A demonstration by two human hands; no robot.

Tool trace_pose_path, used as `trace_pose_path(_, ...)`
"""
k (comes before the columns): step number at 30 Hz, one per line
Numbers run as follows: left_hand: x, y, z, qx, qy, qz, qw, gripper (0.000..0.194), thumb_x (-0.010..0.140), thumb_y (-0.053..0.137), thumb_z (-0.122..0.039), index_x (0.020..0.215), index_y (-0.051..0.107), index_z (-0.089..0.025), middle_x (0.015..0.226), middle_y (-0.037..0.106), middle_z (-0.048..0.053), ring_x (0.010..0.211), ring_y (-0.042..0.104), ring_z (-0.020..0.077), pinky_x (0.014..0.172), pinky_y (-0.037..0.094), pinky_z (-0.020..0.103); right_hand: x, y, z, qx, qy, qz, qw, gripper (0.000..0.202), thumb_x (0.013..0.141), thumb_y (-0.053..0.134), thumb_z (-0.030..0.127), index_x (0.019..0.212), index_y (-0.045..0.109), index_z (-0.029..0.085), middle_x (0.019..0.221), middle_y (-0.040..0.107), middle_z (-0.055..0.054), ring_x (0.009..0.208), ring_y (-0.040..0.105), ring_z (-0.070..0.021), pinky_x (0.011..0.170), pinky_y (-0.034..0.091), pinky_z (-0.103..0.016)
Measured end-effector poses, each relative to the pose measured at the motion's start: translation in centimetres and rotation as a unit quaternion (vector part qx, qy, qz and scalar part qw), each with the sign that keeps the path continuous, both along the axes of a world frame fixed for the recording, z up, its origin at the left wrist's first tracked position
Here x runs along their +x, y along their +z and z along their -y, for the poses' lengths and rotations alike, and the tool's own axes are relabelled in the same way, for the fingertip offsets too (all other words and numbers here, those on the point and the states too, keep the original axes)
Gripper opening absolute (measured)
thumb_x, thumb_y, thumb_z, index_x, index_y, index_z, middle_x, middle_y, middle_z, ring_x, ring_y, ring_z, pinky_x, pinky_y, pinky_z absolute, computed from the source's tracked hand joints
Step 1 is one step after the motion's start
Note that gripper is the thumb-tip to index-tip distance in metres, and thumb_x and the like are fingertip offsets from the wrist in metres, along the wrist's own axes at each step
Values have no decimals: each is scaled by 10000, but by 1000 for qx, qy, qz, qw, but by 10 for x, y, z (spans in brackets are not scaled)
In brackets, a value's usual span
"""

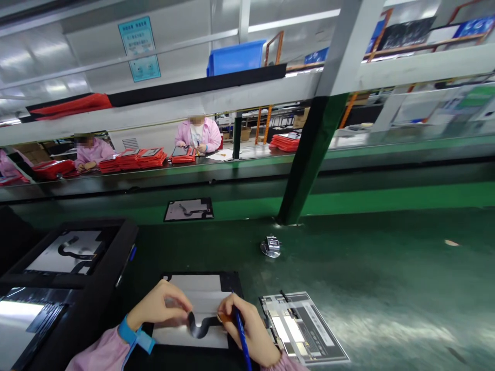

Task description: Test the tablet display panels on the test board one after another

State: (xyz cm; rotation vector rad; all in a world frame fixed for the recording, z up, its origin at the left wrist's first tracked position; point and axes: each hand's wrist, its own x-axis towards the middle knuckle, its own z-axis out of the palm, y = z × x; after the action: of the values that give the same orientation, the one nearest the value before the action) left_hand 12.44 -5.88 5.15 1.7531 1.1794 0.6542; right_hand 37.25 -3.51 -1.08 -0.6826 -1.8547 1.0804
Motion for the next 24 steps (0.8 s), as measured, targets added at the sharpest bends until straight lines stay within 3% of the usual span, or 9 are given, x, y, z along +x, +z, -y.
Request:
trace_pose_path(3, 8, 3, -8, 47, -107, -3, 993, 205, 729, 751, -350, 870, 799, -208, 733, 749, 65, 690, 676, 183, 705, 509, 256, 2, -1, -4, 31, 20, 18, 999, 276, 868, 574, 288, 659, 408, 219, 699, 581, -21, 635, 572, -150, 599, 447, -255)
trace_pose_path(6, 16, -7, -14, 35, -140, 40, 989, 288, 680, 794, -364, 924, 793, -210, 681, 673, 32, 614, 600, 130, 638, 483, 223, 3, -2, -6, 17, 18, 28, 999, 334, 823, 648, 308, 595, 425, 207, 665, 533, -13, 602, 537, -144, 565, 410, -249)
trace_pose_path(9, 23, -18, -17, -24, -76, 98, 992, 272, 596, 847, -408, 744, 796, -186, 700, 587, 6, 556, 544, 86, 555, 447, 207, 5, -1, -5, -11, 37, 25, 999, 390, 772, 711, 367, 570, 422, 201, 694, 524, -17, 623, 531, -145, 578, 404, -252)
trace_pose_path(12, 28, -23, -18, -106, -17, 153, 982, 349, 554, 865, -436, 635, 722, -128, 772, 595, 17, 519, 557, 64, 482, 393, 188, 6, 3, -4, -9, 69, 25, 997, 433, 693, 766, 472, 579, 452, 197, 737, 528, -24, 652, 534, -152, 581, 395, -255)
trace_pose_path(16, 36, -28, -16, -183, 8, 176, 967, 468, 590, 807, -548, 671, 607, -134, 611, 607, -2, 432, 517, 66, 437, 364, 187, 5, 5, -2, -14, 49, 31, 998, 353, 825, 644, 415, 619, 452, 202, 694, 536, -17, 631, 530, -142, 584, 394, -256)
trace_pose_path(19, 43, -31, -15, -203, 27, 187, 961, 506, 576, 787, -593, 660, 552, -153, 537, 571, -29, 396, 426, 46, 419, 327, 186, 4, 2, -2, -49, 33, 32, 998, 331, 846, 619, 324, 625, 397, 213, 661, 550, -9, 598, 526, -131, 581, 416, -253)
trace_pose_path(24, 53, -31, -12, -168, 94, 194, 962, 503, 546, 815, -562, 630, 531, -156, 537, 482, -65, 481, 403, 43, 478, 301, 181, 5, -4, -3, -109, 21, -41, 993, 364, 835, 648, 348, 624, 381, 219, 691, 537, -10, 628, 556, -140, 612, 465, -271)
